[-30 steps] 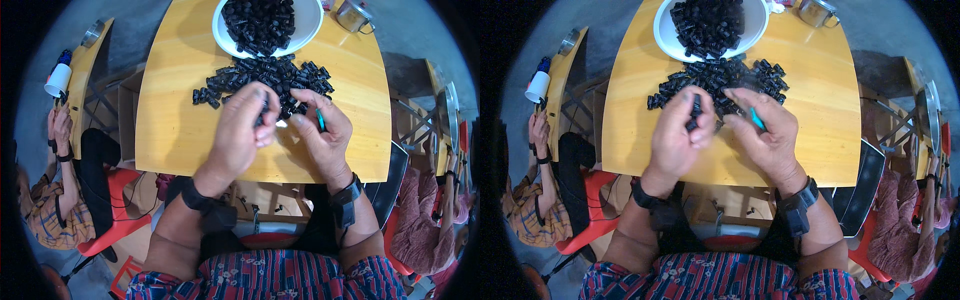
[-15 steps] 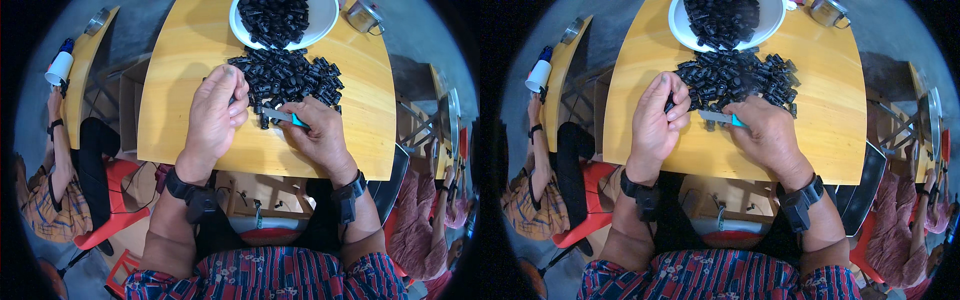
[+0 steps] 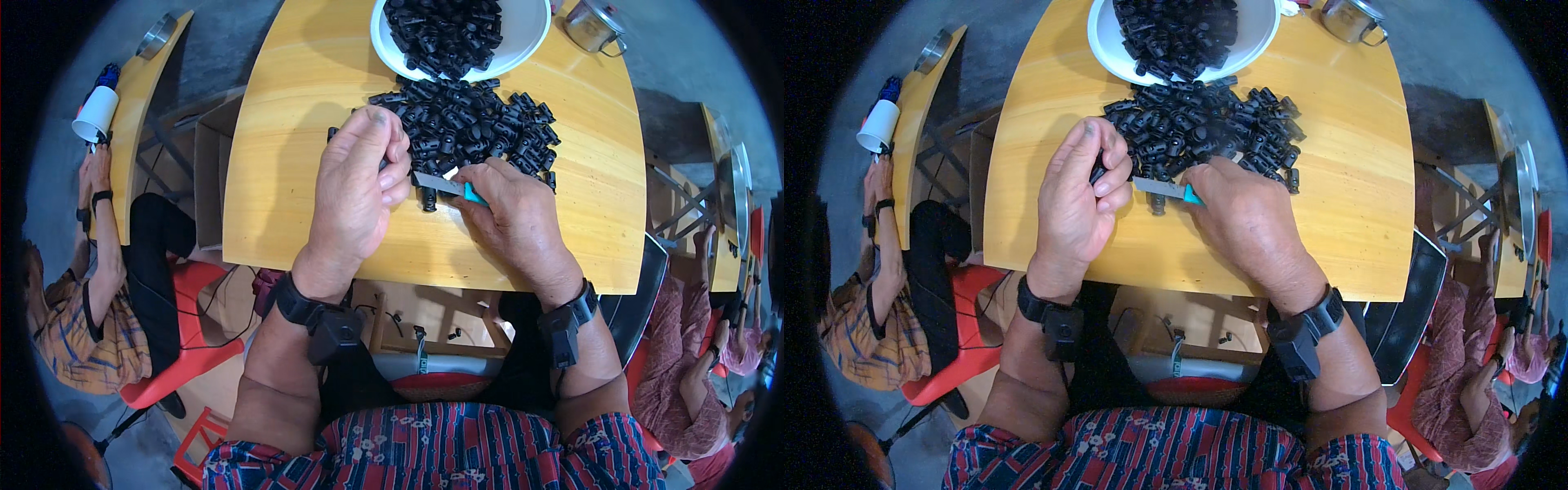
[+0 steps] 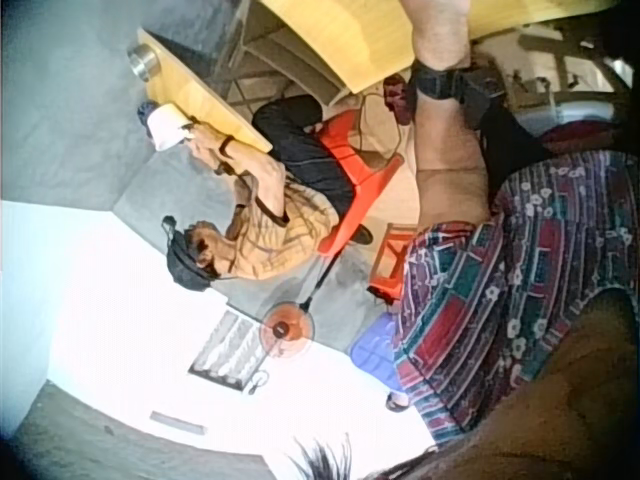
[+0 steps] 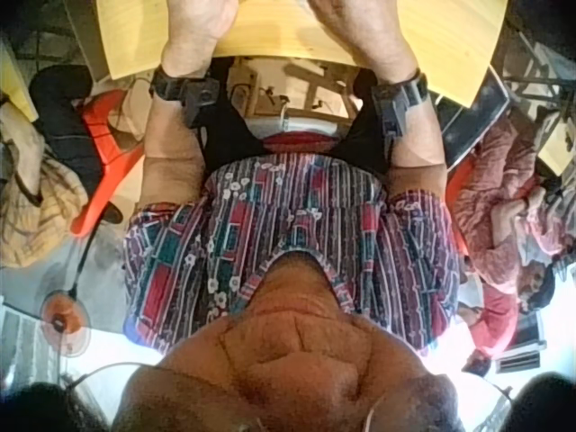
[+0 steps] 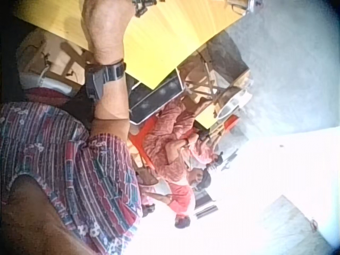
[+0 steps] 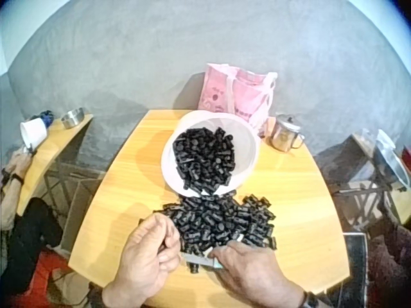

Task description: Remove excess material from small black plastic molded parts using a small blade.

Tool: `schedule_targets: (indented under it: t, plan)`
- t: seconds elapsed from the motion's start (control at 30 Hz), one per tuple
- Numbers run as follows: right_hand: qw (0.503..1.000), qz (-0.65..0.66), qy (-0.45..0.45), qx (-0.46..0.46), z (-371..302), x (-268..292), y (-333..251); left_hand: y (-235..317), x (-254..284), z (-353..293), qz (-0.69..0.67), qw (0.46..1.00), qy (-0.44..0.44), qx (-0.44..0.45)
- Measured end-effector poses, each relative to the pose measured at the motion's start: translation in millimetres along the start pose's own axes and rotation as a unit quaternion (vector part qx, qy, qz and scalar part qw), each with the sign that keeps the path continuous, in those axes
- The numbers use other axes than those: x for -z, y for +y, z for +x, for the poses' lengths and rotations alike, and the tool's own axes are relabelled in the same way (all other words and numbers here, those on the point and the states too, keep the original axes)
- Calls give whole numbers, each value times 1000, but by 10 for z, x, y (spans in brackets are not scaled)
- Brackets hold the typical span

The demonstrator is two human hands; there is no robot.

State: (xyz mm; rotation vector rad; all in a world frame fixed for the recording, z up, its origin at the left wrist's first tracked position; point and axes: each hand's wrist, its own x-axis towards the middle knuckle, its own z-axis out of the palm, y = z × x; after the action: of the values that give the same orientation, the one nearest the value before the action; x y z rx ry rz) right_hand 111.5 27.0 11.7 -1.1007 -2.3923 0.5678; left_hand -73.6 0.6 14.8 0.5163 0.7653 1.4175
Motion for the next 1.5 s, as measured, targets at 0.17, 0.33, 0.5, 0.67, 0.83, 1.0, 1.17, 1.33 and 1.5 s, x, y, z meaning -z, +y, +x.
schedule_targets:
  t: [0.17,0.33,0.5,0.67,0.83,1.0,1.17,1.33,1.5]
  plan:
    - [993,96,71,-21,9,-15,70,-17,-52,8,6,1000,14,-15]
    - [964,229,104,-85,-17,5,120,-99,-160,-8,125,992,-19,-24]
    - [955,245,145,-83,-23,36,68,-197,-199,7,218,973,-50,-62]
    - [933,319,129,-103,-43,43,75,-193,-264,0,294,950,-80,-67]
    - [919,359,113,-116,-54,64,74,-252,-273,13,295,950,-77,-73]
    - [908,388,108,-113,-74,88,55,-250,-328,12,241,969,-37,-40]
    - [894,415,104,-128,-77,80,41,-274,-301,19,198,979,-41,-31]
    - [891,418,110,-137,-95,43,69,-295,-300,20,180,983,-38,-5]
    - [890,408,134,-150,-90,62,23,-334,-291,26,166,984,-57,-22]
